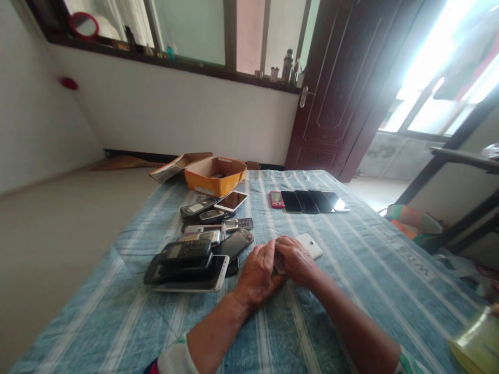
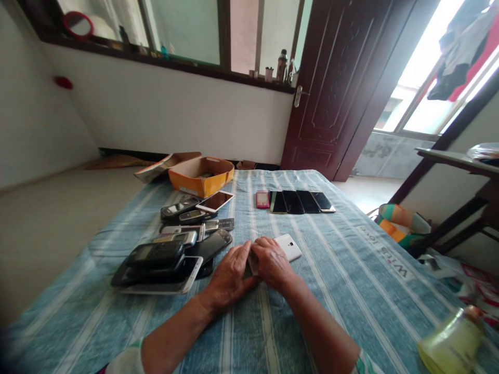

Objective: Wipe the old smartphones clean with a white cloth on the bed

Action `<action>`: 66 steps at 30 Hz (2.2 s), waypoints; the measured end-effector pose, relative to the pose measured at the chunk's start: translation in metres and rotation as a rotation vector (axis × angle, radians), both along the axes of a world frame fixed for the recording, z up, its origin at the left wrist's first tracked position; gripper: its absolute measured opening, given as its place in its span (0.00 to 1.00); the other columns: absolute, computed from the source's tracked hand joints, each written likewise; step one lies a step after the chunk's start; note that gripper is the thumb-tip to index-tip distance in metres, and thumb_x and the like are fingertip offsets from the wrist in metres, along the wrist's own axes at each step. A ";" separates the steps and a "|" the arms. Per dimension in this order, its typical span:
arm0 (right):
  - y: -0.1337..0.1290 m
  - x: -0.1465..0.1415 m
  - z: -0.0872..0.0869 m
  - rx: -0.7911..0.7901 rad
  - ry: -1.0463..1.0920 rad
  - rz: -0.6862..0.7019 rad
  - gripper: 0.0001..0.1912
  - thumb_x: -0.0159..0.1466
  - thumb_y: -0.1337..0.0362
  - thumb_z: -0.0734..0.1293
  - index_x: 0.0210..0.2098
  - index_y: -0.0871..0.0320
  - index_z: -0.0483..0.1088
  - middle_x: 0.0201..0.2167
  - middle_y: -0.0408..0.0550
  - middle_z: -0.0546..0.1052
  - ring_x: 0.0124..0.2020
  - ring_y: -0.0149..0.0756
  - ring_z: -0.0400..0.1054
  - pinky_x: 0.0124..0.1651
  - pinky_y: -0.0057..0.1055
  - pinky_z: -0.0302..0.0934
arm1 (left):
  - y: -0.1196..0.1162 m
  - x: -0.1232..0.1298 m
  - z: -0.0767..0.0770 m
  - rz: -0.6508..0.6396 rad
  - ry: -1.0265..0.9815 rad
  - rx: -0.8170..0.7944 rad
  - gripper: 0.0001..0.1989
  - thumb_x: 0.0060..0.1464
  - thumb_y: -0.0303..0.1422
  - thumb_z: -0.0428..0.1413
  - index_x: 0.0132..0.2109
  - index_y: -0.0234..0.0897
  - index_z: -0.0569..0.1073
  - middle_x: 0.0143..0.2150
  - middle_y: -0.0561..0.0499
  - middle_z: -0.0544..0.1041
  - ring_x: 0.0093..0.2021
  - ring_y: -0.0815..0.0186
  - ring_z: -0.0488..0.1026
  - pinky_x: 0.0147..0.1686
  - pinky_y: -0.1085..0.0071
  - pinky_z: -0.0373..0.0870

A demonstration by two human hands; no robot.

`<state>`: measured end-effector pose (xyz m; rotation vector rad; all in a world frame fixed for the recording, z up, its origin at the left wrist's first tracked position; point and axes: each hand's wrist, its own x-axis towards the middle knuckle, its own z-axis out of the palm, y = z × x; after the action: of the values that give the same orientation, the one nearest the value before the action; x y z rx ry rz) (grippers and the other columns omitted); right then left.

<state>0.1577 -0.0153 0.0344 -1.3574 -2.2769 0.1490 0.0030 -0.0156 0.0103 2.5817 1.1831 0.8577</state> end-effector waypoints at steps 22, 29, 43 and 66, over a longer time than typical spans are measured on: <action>0.027 0.078 -0.027 0.175 0.131 -0.503 0.17 0.61 0.76 0.56 0.38 0.57 0.74 0.36 0.48 0.76 0.38 0.35 0.69 0.40 0.27 0.60 | -0.003 -0.002 0.014 0.005 0.096 0.058 0.26 0.45 0.35 0.64 0.50 0.32 0.68 0.50 0.38 0.74 0.52 0.49 0.69 0.53 0.52 0.68; 0.008 0.035 -0.018 0.211 0.063 -0.170 0.15 0.59 0.76 0.58 0.35 0.55 0.73 0.35 0.48 0.75 0.39 0.36 0.66 0.42 0.29 0.60 | -0.001 -0.003 0.009 -0.009 0.017 0.048 0.26 0.48 0.38 0.61 0.53 0.36 0.66 0.49 0.41 0.74 0.50 0.51 0.70 0.50 0.53 0.69; 0.003 0.023 -0.011 0.125 0.047 -0.133 0.13 0.61 0.75 0.59 0.35 0.56 0.72 0.35 0.48 0.74 0.40 0.38 0.65 0.44 0.32 0.57 | -0.001 -0.002 0.007 0.005 0.048 0.067 0.31 0.47 0.38 0.63 0.55 0.31 0.64 0.50 0.38 0.73 0.51 0.50 0.70 0.51 0.55 0.69; -0.007 0.008 -0.006 0.124 0.103 0.166 0.09 0.58 0.76 0.61 0.29 0.58 0.69 0.30 0.47 0.72 0.36 0.35 0.63 0.42 0.30 0.56 | 0.003 -0.004 -0.004 0.007 0.030 0.090 0.35 0.47 0.40 0.60 0.58 0.25 0.62 0.50 0.34 0.73 0.52 0.48 0.70 0.51 0.53 0.69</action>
<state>0.1661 -0.0226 0.0286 -1.0741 -2.2710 0.1271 -0.0012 -0.0126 0.0067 2.6723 1.1882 0.8960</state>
